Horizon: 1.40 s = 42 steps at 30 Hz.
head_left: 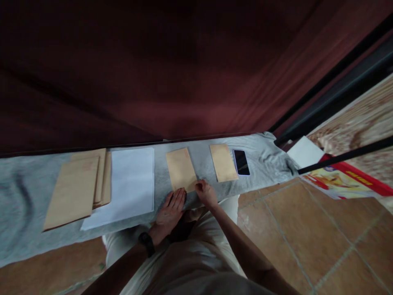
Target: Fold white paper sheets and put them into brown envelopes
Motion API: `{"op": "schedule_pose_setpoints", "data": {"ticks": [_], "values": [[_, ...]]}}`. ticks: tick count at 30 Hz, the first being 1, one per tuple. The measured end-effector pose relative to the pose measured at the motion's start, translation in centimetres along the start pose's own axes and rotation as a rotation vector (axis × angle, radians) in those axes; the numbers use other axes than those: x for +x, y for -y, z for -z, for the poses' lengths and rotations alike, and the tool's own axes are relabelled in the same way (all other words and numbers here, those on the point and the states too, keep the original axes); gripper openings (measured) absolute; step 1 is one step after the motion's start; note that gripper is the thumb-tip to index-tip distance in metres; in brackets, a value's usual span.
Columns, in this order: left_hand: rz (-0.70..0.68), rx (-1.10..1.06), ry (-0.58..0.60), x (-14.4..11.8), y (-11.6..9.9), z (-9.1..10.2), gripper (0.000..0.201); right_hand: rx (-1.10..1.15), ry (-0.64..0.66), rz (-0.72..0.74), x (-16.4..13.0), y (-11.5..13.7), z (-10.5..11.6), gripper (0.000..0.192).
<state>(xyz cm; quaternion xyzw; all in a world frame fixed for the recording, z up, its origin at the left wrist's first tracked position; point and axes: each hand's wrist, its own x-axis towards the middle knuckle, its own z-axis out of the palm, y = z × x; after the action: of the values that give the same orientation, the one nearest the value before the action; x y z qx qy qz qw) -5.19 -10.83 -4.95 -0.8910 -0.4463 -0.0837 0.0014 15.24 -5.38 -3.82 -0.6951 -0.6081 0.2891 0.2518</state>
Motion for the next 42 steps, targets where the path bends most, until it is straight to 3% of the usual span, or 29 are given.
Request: {"op": "schedule_pose_setpoints", "data": {"ticks": [5, 8, 15, 18, 20, 26, 31, 35, 42], "values": [[-0.034, -0.025, -0.032, 0.0, 0.5, 0.0, 0.068, 0.195, 0.019, -0.084, 0.5, 0.6, 0.0, 0.007], [0.007, -0.152, -0.085, 0.1, 0.5, 0.5, 0.067, 0.34, 0.038, -0.137, 0.5, 0.8, -0.1, 0.007], [0.655, -0.907, -0.248, 1.9, 1.1, 1.3, 0.06, 0.725, 0.04, -0.241, 0.2, 0.8, -0.3, 0.013], [0.872, -1.253, -0.225, 3.9, 1.2, 1.9, 0.068, 0.853, -0.005, -0.255, 0.3, 0.3, 0.6, 0.023], [0.937, -1.429, -0.17, 5.8, 0.5, 2.6, 0.07, 0.914, -0.046, -0.258, 0.5, -0.3, 1.6, 0.03], [0.793, -1.556, -0.035, 13.1, -3.7, 4.5, 0.044, 1.052, -0.254, -0.294, 1.8, -3.5, 6.5, 0.044], [0.726, -1.576, 0.008, 17.8, -7.0, 3.5, 0.031, 1.119, -0.417, -0.361, 2.5, -6.3, 9.9, 0.045], [0.724, -1.545, 0.032, 19.6, -8.5, 1.8, 0.021, 1.16, -0.458, -0.444, 2.0, -7.7, 10.6, 0.049], [0.78, -1.453, 0.097, 20.6, -9.3, -0.4, 0.015, 1.162, -0.371, -0.564, 1.3, -8.6, 10.3, 0.046]]}}
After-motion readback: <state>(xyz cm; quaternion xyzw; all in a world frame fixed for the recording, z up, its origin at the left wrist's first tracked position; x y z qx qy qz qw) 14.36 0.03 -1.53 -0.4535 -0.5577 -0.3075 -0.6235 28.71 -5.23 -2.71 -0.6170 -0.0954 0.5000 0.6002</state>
